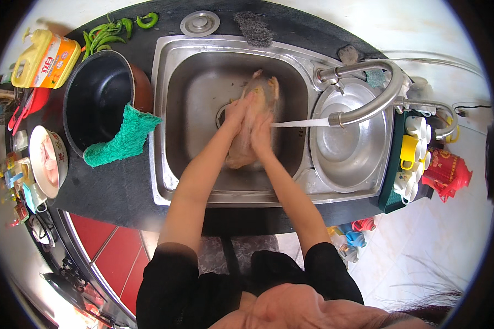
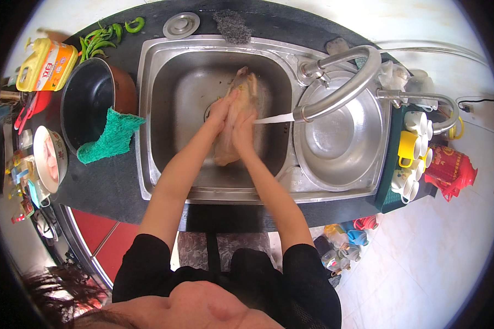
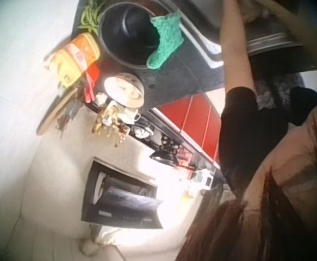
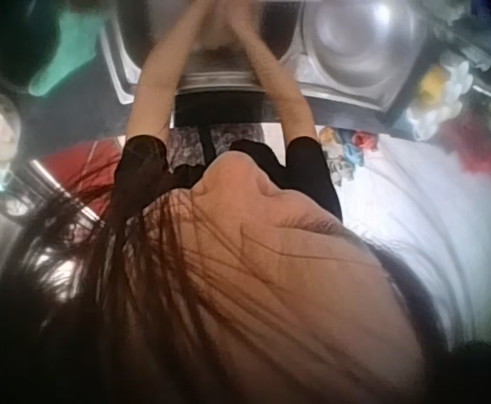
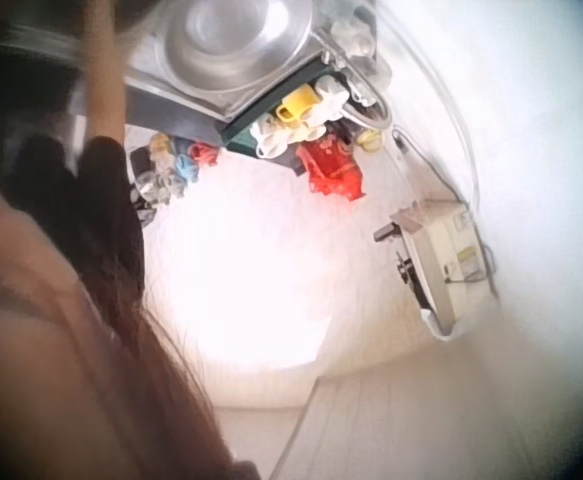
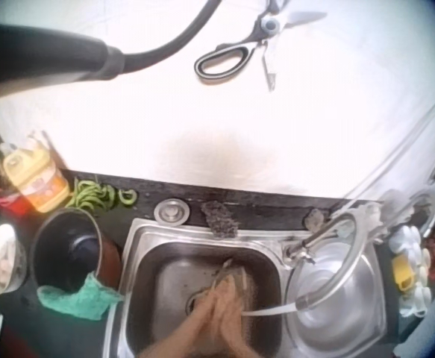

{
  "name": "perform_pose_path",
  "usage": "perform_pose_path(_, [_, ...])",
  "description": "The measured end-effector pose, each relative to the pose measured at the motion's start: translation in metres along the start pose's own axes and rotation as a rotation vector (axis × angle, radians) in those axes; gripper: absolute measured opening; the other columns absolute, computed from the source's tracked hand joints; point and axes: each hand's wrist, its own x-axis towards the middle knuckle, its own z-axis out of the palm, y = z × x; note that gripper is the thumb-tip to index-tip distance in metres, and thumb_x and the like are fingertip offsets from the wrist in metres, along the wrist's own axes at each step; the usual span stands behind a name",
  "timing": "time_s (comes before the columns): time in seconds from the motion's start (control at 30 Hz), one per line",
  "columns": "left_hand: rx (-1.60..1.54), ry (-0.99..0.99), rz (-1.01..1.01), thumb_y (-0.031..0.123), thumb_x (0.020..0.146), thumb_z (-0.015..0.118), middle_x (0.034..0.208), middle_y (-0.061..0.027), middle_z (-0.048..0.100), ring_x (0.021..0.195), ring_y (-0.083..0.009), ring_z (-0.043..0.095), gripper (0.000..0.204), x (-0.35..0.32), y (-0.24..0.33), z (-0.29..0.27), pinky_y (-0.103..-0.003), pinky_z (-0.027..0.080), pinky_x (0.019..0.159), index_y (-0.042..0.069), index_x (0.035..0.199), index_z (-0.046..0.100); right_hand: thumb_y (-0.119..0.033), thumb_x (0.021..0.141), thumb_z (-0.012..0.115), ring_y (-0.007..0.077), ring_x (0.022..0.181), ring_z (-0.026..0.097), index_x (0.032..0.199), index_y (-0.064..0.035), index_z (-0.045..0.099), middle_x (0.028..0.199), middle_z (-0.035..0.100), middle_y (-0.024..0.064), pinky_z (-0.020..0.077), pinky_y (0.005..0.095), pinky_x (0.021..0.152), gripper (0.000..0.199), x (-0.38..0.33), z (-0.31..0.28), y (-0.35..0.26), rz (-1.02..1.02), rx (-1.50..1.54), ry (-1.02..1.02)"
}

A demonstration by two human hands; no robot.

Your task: The person washes a whole duck in a sink, rinsing the carcass and skin under running water and cleaning the internal cavity by hand before rinsing the sink strainer.

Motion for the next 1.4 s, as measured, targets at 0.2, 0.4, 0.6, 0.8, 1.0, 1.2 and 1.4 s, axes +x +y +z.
perform_pose_path(0.2, [0.300,-0.083,0.283,0.035,0.079,0.052,0.113,-0.0182,0.046,0.101,-0.0239,0.047,0.058,-0.002,-0.031,-0.006,-0.031,0.035,0.087,-0.005,0.118,0.036,-0.030,0.083,0.042,0.0391,0.104,0.039,0.121,0.0007,0.024,0.113,0.038,0.0273,0.0276,0.0431,0.091,0.052,0.023,-0.015,0.027,-0.159,-0.236,-0.090])
perform_pose_path(0.4, [1.444,-0.137,0.558,0.041,0.069,0.061,0.130,-0.0244,0.019,0.120,-0.0414,0.015,0.095,-0.078,-0.065,-0.031,-0.040,0.014,0.100,0.002,0.131,0.000,-0.031,0.080,0.049,0.0229,0.088,0.050,0.113,0.0016,0.033,0.110,0.044,0.0174,0.0419,0.0358,0.075,0.049,0.059,-0.043,0.026,0.573,0.248,-0.043])
perform_pose_path(0.6, [1.498,-0.172,0.573,0.026,0.077,0.056,0.109,-0.0185,0.047,0.090,-0.0290,0.052,0.039,-0.064,-0.037,-0.063,-0.038,0.044,0.072,0.001,0.106,0.048,-0.032,0.079,0.050,0.0369,0.093,0.049,0.126,-0.0034,0.016,0.103,0.049,0.0233,0.0403,0.0449,0.078,0.065,-0.010,-0.025,0.006,-0.546,-0.885,0.032])
perform_pose_path(0.8, [0.448,0.228,0.103,0.018,0.079,0.054,0.066,-0.0053,0.056,0.043,-0.0139,0.050,0.021,-0.039,-0.008,-0.054,-0.026,0.043,0.039,-0.002,0.086,0.053,-0.032,0.082,0.042,0.0356,0.093,0.050,0.111,-0.0056,0.039,0.098,0.053,0.0207,0.0406,0.0480,0.071,0.039,0.034,-0.054,0.010,0.037,-0.817,-0.216])
perform_pose_path(1.0, [0.674,0.409,0.500,0.017,0.068,0.066,0.090,-0.0160,0.055,0.077,-0.0242,0.056,0.047,-0.042,-0.011,-0.046,-0.038,0.045,0.070,-0.003,0.104,0.043,-0.027,0.087,0.040,0.0155,0.047,0.040,0.078,-0.0081,0.048,0.060,0.046,0.0033,0.0329,0.0271,0.044,0.022,0.043,-0.056,0.008,0.406,0.389,-0.250])
perform_pose_path(1.2, [1.441,0.345,1.036,0.015,0.066,0.064,0.095,-0.0175,0.051,0.090,-0.0290,0.049,0.052,-0.113,-0.027,0.015,-0.039,0.038,0.079,-0.001,0.110,0.040,-0.023,0.090,0.036,0.0057,0.038,0.020,0.075,-0.0068,0.042,0.051,0.027,-0.0055,0.0155,0.0212,0.035,0.023,0.057,-0.056,-0.067,0.775,0.856,-0.293])
perform_pose_path(1.4, [0.452,-0.135,0.385,0.014,0.076,0.057,0.076,-0.0066,0.052,0.077,-0.0234,0.050,0.024,-0.108,0.029,0.037,-0.040,0.040,0.076,0.001,0.094,0.049,-0.021,0.088,0.040,0.0172,0.079,0.053,0.100,-0.0015,0.044,0.089,0.053,0.0099,0.0434,0.0270,0.070,0.023,0.047,-0.037,-0.095,0.375,0.965,-0.367])
